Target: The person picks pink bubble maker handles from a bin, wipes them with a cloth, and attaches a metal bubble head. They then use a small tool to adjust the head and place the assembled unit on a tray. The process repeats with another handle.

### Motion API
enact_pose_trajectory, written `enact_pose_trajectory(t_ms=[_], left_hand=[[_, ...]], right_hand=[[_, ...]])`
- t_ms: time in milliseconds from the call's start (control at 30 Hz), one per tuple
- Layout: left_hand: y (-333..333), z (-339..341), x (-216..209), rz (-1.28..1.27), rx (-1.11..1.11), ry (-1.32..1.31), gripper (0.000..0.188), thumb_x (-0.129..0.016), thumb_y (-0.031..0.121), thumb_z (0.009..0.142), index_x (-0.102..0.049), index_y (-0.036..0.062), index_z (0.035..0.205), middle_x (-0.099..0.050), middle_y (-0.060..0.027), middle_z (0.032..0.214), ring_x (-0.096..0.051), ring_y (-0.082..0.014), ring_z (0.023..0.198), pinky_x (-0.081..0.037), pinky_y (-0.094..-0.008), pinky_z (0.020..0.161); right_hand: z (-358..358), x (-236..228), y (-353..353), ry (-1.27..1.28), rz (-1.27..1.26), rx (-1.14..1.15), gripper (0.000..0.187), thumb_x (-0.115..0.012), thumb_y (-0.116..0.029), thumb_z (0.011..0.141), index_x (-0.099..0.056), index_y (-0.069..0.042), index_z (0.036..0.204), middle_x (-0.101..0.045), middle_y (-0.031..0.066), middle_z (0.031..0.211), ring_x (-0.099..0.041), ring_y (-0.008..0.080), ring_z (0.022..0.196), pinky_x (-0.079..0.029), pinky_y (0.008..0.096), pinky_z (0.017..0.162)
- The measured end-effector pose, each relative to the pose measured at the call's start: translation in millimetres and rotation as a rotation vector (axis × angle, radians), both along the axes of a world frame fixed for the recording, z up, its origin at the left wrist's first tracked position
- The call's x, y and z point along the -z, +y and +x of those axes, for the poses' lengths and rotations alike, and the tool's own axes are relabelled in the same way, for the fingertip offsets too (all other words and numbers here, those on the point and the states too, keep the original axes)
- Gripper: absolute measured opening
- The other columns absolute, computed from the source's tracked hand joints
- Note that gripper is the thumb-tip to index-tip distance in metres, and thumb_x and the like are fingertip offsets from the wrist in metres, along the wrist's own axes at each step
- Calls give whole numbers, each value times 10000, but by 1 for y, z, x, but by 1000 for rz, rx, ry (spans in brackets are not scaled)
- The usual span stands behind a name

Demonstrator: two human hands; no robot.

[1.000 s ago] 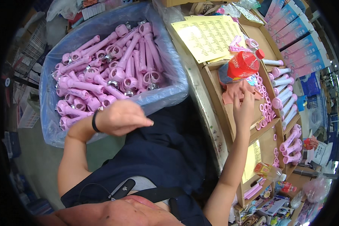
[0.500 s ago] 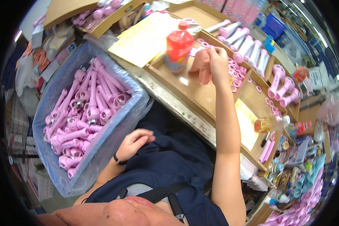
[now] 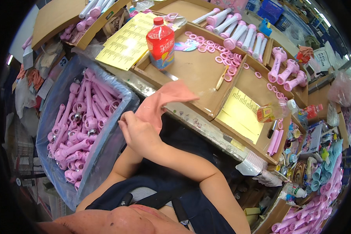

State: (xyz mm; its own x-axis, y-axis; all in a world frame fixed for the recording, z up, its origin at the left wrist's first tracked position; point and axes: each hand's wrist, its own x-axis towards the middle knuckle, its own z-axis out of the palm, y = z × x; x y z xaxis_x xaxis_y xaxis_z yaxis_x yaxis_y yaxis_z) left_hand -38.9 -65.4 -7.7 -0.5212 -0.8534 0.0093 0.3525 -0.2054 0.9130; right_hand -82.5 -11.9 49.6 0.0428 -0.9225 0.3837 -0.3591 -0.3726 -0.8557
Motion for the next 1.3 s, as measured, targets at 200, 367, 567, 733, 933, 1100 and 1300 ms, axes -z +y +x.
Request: enact_pose_trajectory(t_ms=[200, 367, 567, 733, 933, 1100, 1300], left_hand=[[15, 29, 1, -192, -89, -259, 336, -489, 161, 961, -491, 46, 1277, -613, -86, 1080, -602, -141, 902, -496, -303, 792], [56, 59, -24, -506, -49, -554, 311, -492, 180, 955, -515, 46, 1235, -621, -80, 1035, -604, -142, 870, -496, -301, 771], [56, 61, -16, -944, -101, -991, 288, -496, 203, 948, -543, 45, 1185, -630, -74, 981, -606, -142, 833, -497, -298, 746], [29, 42, -25, -1177, -158, -965, 249, -508, 190, 905, -571, 57, 1105, -627, -80, 943, -612, -170, 848, -493, -311, 779], [26, 26, -47, -1093, -82, -1040, 257, -494, 206, 912, -561, 76, 1123, -610, -39, 1057, -607, -159, 968, -491, -298, 846], [34, 30, -23, -389, -23, -554, 248, -537, 199, 883, -571, 90, 1104, -619, -24, 1061, -583, -161, 1066, -455, -303, 924], [28, 38, -21, -1138, 71, -1188, 141, -566, 217, 872, -616, 111, 951, -639, -30, 922, -617, -162, 937, -483, -290, 776]], right_hand=[[-6, -7, -2, -320, 181, -135, 127, -525, -96, 984, -500, -2, 1066, -626, 97, 775, -622, 129, 679, -495, 284, 623], [46, 8, -9, -392, 252, -434, 191, -517, -78, 960, -477, -7, 1132, -612, 139, 838, -624, 273, 745, -482, 357, 693], [17, 14, 1, 3, -238, -299, 513, -703, -72, 772, -521, -14, 1248, -609, 185, 1144, -592, 340, 1088, -488, 418, 901], [-82, 11, -19, 280, -173, 161, 293, -673, -158, 837, -639, -2, 1083, -651, 161, 1094, -621, 304, 1039, -490, 376, 879], [-90, 30, -13, -67, 256, -101, 363, -621, -287, 929, -620, -7, 1160, -659, 158, 1049, -633, 270, 978, -484, 341, 869], [-82, 49, -12, 251, 177, 115, 236, -664, -253, 866, -674, -30, 944, -633, 134, 911, -609, 312, 857, -492, 374, 769], [-94, 46, -15, -190, 503, -102, 163, -666, -151, 899, -592, -21, 962, -592, 47, 824, -570, 106, 737, -462, 244, 649]])
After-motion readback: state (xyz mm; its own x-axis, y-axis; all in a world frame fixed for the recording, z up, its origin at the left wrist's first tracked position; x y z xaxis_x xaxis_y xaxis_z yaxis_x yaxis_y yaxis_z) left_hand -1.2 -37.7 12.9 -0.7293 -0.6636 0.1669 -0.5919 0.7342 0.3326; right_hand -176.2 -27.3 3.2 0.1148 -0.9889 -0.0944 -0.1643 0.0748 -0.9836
